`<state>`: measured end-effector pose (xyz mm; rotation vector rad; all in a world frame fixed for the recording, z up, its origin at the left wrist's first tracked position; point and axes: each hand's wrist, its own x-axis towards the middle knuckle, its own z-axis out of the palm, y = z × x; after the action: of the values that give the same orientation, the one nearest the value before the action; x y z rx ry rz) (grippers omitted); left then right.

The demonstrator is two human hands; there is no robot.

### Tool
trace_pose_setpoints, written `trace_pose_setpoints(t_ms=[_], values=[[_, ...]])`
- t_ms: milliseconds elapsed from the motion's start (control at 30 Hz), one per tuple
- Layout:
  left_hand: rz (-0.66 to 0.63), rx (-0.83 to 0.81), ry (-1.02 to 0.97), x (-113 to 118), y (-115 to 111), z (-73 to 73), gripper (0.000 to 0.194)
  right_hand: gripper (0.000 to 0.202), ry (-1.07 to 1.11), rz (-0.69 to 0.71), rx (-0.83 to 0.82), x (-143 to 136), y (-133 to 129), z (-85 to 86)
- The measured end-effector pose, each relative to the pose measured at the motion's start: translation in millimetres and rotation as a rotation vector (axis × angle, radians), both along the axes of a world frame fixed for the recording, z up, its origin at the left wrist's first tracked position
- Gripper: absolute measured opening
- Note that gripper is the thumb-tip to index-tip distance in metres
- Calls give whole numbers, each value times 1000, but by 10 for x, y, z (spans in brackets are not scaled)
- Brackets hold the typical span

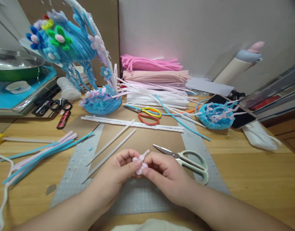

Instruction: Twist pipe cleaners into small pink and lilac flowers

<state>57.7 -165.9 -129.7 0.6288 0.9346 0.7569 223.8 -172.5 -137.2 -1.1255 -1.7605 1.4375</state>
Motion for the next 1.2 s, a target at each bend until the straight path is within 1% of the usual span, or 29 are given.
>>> trace_pose_setpoints(t_ms=[67,100,200,267,300,333,367,400,467,500,567,600,633,700,767,833,933,967,1033,1133,1200], values=[[-5,-19,-26,-4,4,-3,14,15,50,16,-44,5,7,0],[-15,-27,-40,-8,6,-4,13,16,100,22,-103,6,15,-2],[-66,-37,-76,-22,14,-3,11,23,287,27,-381,6,48,-12],[-93,-49,-99,-29,21,1,10,29,340,30,-546,1,67,-16],[-98,-59,-107,-30,25,3,10,30,344,30,-586,-2,73,-16],[-97,-71,-113,-31,29,4,9,30,338,21,-582,-4,75,-14],[-87,-82,-118,-31,33,4,8,28,322,2,-530,-3,76,-12],[-76,-90,-124,-30,38,3,7,24,291,-21,-424,1,76,-8],[-52,-102,-140,-29,48,-4,6,12,171,-26,-88,27,80,3],[-47,-105,-147,-30,52,-8,6,7,92,1,100,49,86,9],[-48,-117,-155,-33,58,-15,6,13,-49,96,407,105,104,22],[-51,-123,-158,-35,59,-17,6,15,-100,143,507,133,115,28],[-52,-128,-157,-38,58,-18,6,16,-137,177,574,159,125,32],[-58,-126,-149,-40,52,-18,6,18,-191,203,659,194,137,33],[-61,-101,-129,-36,41,-18,8,18,-204,180,686,198,137,27],[-57,-50,-85,-25,32,-25,11,15,-182,125,618,176,125,19],[-35,59,12,-10,32,-48,15,13,-147,37,452,130,105,16],[-28,89,40,-8,35,-56,15,13,-155,30,436,122,101,20],[-24,116,72,-13,41,-67,15,13,-208,63,491,122,99,33],[-35,87,63,-25,40,-69,15,15,-334,160,668,146,103,52],[-43,59,51,-23,32,-66,17,15,-399,185,763,151,102,54]])
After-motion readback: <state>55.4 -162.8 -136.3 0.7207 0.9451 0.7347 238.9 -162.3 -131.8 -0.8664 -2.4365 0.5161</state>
